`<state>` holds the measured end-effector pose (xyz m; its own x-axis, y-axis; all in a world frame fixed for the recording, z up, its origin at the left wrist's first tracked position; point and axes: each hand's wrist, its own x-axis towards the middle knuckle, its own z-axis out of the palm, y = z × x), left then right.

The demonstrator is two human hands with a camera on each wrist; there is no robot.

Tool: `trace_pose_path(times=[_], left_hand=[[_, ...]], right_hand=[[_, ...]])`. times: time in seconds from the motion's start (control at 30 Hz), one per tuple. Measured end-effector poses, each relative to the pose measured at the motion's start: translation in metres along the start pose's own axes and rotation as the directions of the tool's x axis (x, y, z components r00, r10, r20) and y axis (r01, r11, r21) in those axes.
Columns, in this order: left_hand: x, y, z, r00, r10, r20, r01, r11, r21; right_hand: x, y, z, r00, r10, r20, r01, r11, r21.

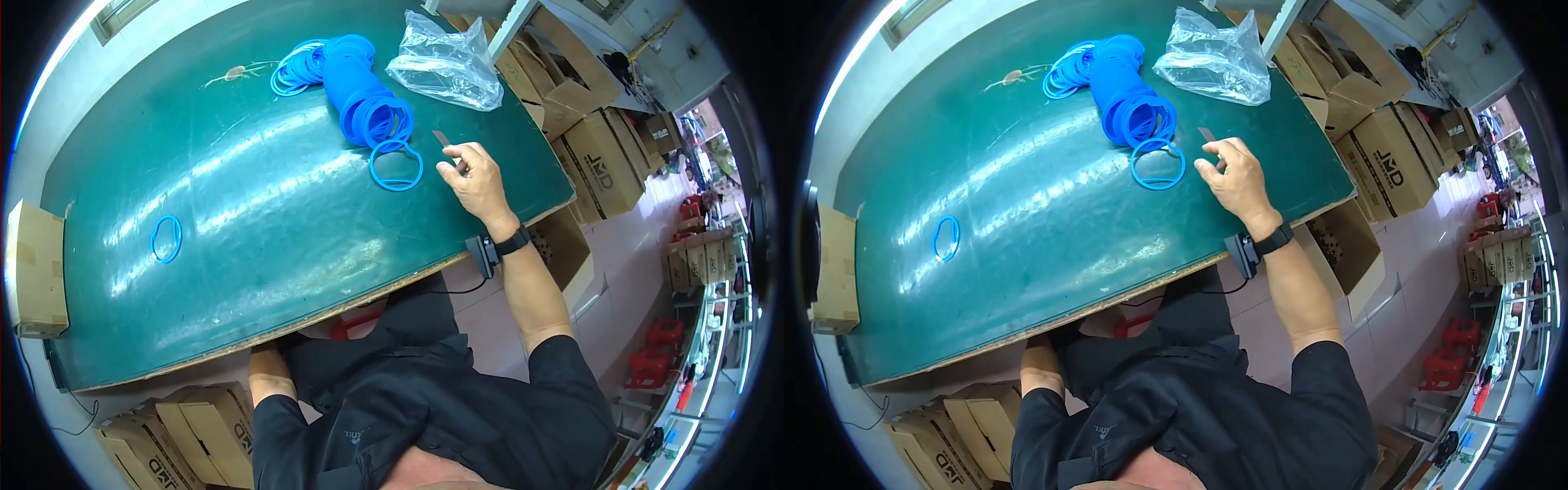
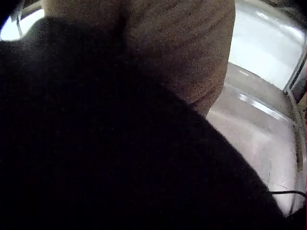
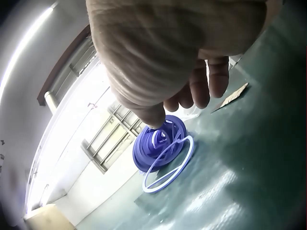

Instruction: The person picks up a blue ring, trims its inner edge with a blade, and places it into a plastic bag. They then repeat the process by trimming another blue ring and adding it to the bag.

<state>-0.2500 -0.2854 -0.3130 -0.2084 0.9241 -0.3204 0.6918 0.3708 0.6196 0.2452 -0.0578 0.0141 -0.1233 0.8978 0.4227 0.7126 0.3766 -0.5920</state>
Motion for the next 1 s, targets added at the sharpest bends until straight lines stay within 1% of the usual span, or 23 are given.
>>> trace_pose_path(times=[0.07, 0.17, 0.27, 0.3, 0.4, 0.47, 0.57, 0.63, 0.67, 0.73, 0.77, 0.8, 0.83, 0.9, 1.0], left_hand=[[-0.007, -0.006, -0.001, 1.0, -0.007, 0.012, 0.007, 0.999, -0.032], [-0.011, -0.029, -0.009, 0.999, -0.018, 0.035, 0.02, 0.997, -0.081], [-0.025, -0.058, -0.025, 0.998, -0.051, 0.048, 0.056, 0.991, -0.122], [-0.029, -0.06, -0.028, 0.996, -0.068, 0.052, 0.075, 0.988, -0.134], [-0.02, -0.063, -0.038, 0.992, -0.109, 0.065, 0.119, 0.978, -0.172], [-0.036, -0.064, -0.035, 0.989, -0.123, 0.078, 0.136, 0.971, -0.196], [-0.083, -0.058, -0.012, 0.985, -0.146, 0.097, 0.165, 0.957, -0.239], [-0.128, -0.055, 0.002, 0.978, -0.188, 0.093, 0.206, 0.94, -0.272], [-0.155, -0.054, 0.009, 0.971, -0.222, 0.084, 0.237, 0.926, -0.294], [-0.222, -0.054, 0.017, 0.942, -0.33, 0.062, 0.33, 0.881, -0.339], [-0.249, -0.055, 0.015, 0.921, -0.387, 0.047, 0.377, 0.854, -0.359], [-0.258, -0.055, 0.008, 0.9, -0.435, 0.031, 0.414, 0.829, -0.377], [-0.255, -0.055, -0.002, 0.882, -0.47, 0.02, 0.439, 0.807, -0.395], [-0.22, -0.057, -0.022, 0.862, -0.507, 0.011, 0.462, 0.776, -0.429], [-0.165, -0.061, -0.046, 0.849, -0.528, 0.02, 0.473, 0.743, -0.474]], right_hand=[[0.002, -0.005, 0.008, 1.0, -0.009, 0.022, 0.01, 1.0, -0.013], [0.003, -0.009, 0.015, 0.998, -0.023, 0.063, 0.025, 0.999, -0.039], [0.003, -0.009, 0.023, 0.996, 0.017, 0.087, -0.015, 0.999, -0.033], [0.002, -0.008, 0.027, 0.994, 0.016, 0.104, -0.014, 1.0, -0.023], [0.001, 0.002, 0.031, 0.999, 0.003, 0.045, -0.002, 1.0, -0.012], [0.0, 0.003, 0.035, 0.998, 0.01, 0.056, -0.009, 1.0, -0.019], [-0.002, 0.003, 0.032, 0.997, 0.017, 0.074, -0.014, 0.999, -0.039], [-0.003, -0.001, 0.03, 0.994, 0.065, 0.083, -0.062, 0.997, -0.039], [-0.002, -0.003, 0.03, 0.992, 0.08, 0.1, -0.078, 0.996, -0.031], [-0.003, -0.001, 0.027, 0.991, 0.04, 0.128, -0.03, 0.997, -0.076], [-0.004, -0.001, 0.026, 0.988, 0.056, 0.141, -0.048, 0.997, -0.058], [-0.004, -0.001, 0.025, 0.986, 0.073, 0.147, -0.067, 0.997, -0.043], [-0.005, -0.002, 0.027, 0.982, 0.056, 0.18, -0.054, 0.998, -0.016], [-0.006, -0.002, 0.024, 0.982, 0.103, 0.157, -0.11, 0.993, 0.032], [0.0, 0.002, 0.021, 0.984, 0.061, 0.167, -0.066, 0.998, 0.024]])
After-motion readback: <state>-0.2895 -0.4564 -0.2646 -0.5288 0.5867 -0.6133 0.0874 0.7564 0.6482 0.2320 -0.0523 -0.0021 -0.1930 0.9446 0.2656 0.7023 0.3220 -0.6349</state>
